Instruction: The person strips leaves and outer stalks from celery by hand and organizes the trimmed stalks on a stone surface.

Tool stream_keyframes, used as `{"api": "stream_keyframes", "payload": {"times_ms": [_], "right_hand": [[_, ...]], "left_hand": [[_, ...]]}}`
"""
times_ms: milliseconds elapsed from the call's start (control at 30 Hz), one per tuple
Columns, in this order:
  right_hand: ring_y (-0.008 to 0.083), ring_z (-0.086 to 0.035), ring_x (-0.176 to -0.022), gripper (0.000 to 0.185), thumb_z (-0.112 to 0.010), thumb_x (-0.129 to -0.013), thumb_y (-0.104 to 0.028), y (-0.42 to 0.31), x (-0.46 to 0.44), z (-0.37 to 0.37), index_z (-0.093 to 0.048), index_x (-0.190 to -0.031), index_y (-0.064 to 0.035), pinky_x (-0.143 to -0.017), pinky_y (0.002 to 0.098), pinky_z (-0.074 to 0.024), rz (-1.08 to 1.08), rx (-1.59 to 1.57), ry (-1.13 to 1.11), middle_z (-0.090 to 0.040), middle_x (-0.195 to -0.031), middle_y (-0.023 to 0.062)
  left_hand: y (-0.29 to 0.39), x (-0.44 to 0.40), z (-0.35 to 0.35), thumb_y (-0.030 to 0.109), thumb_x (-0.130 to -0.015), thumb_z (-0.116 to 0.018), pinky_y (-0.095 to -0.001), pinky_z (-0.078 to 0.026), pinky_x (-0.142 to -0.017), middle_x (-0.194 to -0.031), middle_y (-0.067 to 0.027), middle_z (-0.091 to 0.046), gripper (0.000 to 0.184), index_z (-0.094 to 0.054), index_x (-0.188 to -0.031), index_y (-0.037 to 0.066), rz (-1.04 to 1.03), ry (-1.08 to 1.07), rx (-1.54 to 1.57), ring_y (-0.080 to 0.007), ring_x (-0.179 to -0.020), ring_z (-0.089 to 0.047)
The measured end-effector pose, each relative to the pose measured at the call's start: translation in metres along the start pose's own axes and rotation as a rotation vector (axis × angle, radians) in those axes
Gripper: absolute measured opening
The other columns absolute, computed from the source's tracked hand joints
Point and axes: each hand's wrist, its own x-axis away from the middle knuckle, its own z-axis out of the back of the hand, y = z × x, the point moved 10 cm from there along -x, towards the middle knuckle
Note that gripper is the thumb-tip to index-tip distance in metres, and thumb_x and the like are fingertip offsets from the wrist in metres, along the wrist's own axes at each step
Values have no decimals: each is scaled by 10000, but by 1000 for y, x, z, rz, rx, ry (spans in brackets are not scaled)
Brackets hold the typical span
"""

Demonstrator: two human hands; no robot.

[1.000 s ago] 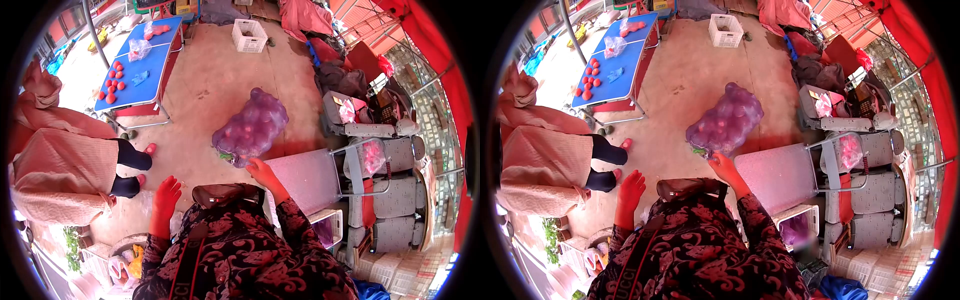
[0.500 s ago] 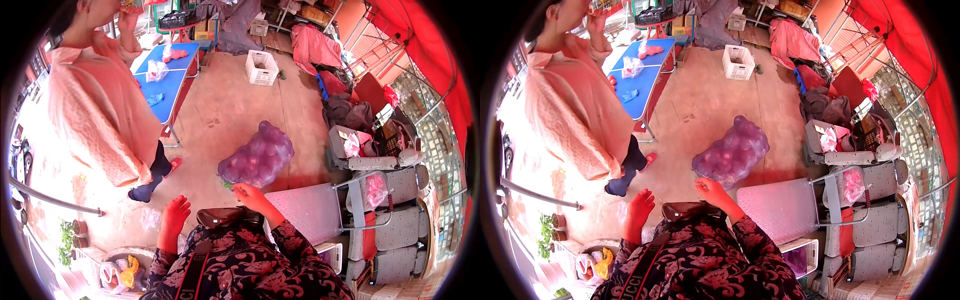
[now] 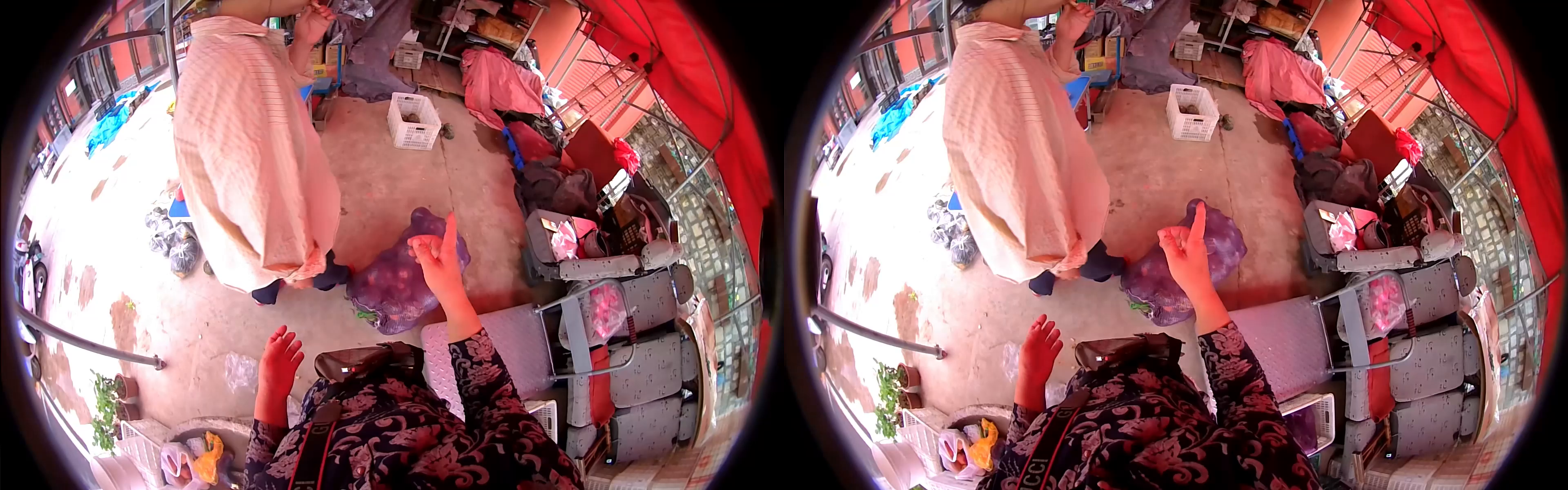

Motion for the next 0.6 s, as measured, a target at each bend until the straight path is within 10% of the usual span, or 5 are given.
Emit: {"api": "stream_keyframes", "payload": {"times_ms": [600], "right_hand": [[102,-579,-726,791,-572,-915,-107,-12,-5,-18,5,-1446,0,-710,230,-485,-62,-102,-12,-611,-847,61]], "left_hand": [[20,3,-14,167,-905,-508,-318,-489,-771,-1161,-86,-536,612,-239,-1446,263,-106,-4,-69,-187,-956,-570]]}}
